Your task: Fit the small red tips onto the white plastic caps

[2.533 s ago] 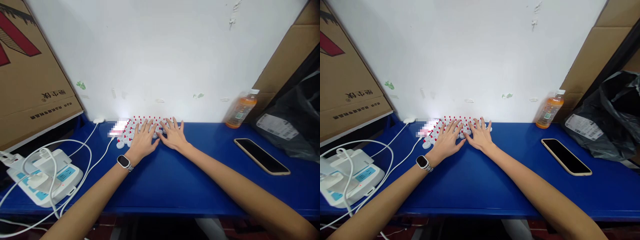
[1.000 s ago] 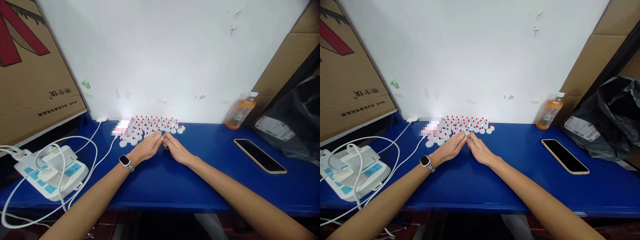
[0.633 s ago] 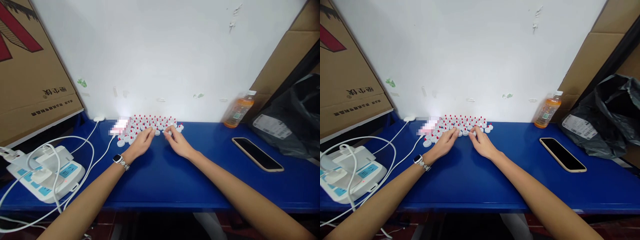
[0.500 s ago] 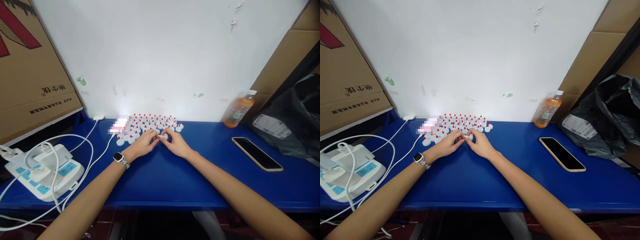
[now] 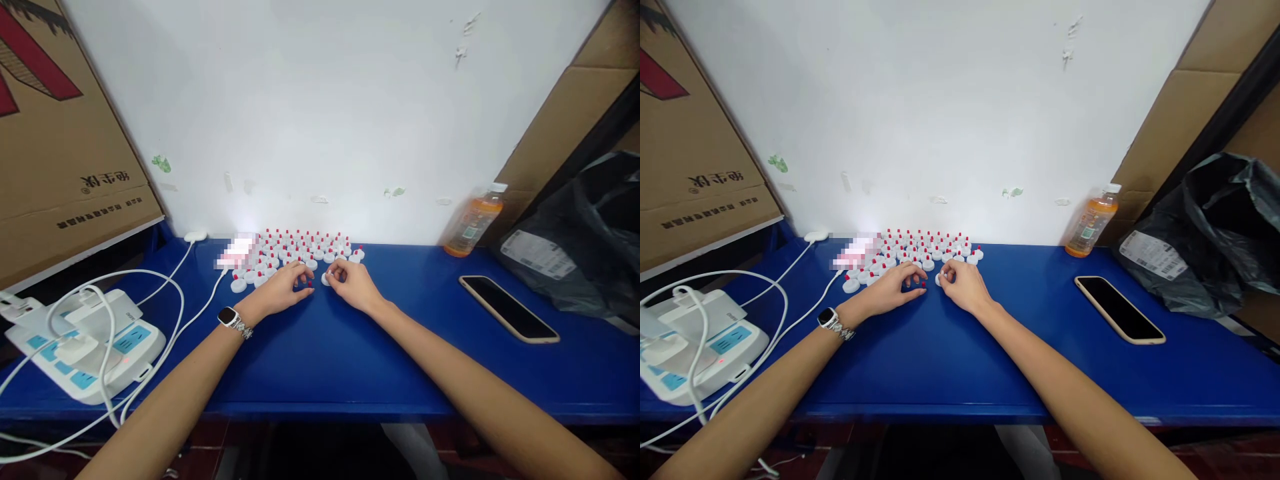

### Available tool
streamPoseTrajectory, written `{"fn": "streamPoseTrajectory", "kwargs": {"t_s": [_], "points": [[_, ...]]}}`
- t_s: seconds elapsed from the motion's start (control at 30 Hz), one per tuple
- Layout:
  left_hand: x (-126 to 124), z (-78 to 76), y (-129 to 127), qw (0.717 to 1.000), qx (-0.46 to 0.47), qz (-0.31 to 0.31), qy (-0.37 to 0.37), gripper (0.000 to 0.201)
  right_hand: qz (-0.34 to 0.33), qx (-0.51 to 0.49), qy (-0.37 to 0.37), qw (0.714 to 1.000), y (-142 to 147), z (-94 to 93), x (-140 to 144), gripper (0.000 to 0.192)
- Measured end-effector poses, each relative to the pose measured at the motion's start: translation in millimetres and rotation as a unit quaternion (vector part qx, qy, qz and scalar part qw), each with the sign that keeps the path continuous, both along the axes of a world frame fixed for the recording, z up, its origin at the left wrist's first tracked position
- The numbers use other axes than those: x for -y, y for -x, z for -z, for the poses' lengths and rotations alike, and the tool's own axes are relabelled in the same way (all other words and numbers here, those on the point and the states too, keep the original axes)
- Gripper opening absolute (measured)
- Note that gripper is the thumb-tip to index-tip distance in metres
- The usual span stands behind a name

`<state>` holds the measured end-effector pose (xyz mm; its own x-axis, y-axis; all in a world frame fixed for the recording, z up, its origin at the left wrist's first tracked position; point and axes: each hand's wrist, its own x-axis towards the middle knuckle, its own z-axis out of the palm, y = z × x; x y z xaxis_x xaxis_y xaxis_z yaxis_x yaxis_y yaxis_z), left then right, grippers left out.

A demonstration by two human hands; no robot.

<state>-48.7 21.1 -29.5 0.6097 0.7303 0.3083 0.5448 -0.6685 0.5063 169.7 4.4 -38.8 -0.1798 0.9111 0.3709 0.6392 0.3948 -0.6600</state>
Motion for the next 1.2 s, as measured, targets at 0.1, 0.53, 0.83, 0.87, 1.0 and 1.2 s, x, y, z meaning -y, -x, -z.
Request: {"fn": "streamPoseTrajectory", "kwargs": {"t_s": [0.1,0.53,0.83,0.87,1.0,1.2], "points": [[-1.7,-1.9,2.4,0.999,0.008,-0.003,0.032,0.023,0.016,0.052,-0.011,0.998,-0.8,-2.9,-2.8,0.017],[-2.0,-9.7,11.3,0.993,0.023,-0.107,-0.032,0.022,-0.008,0.084,-0.034,0.996,35.7,-33.2,-53.9,0.008],[16.5,-20.8,-5.0,0.994,0.025,-0.058,-0.093,0.028,-0.066,-0.164,0.013,0.984,30.4,-30.3,-8.8,0.029],[17.9,-21.7,-5.3,0.994,0.019,-0.05,-0.095,0.029,-0.064,-0.125,-0.01,0.99,30.3,-30.8,-5.6,0.031],[21.8,-25.5,-4.6,0.99,-0.008,-0.036,-0.139,0.029,-0.096,-0.053,-0.05,0.993,29.9,-32.3,-2.1,0.037],[19.0,-29.2,0.4,0.98,-0.04,-0.023,-0.195,0.03,-0.101,-0.131,0.038,0.985,36.0,-25.5,-13.6,0.047]]}}
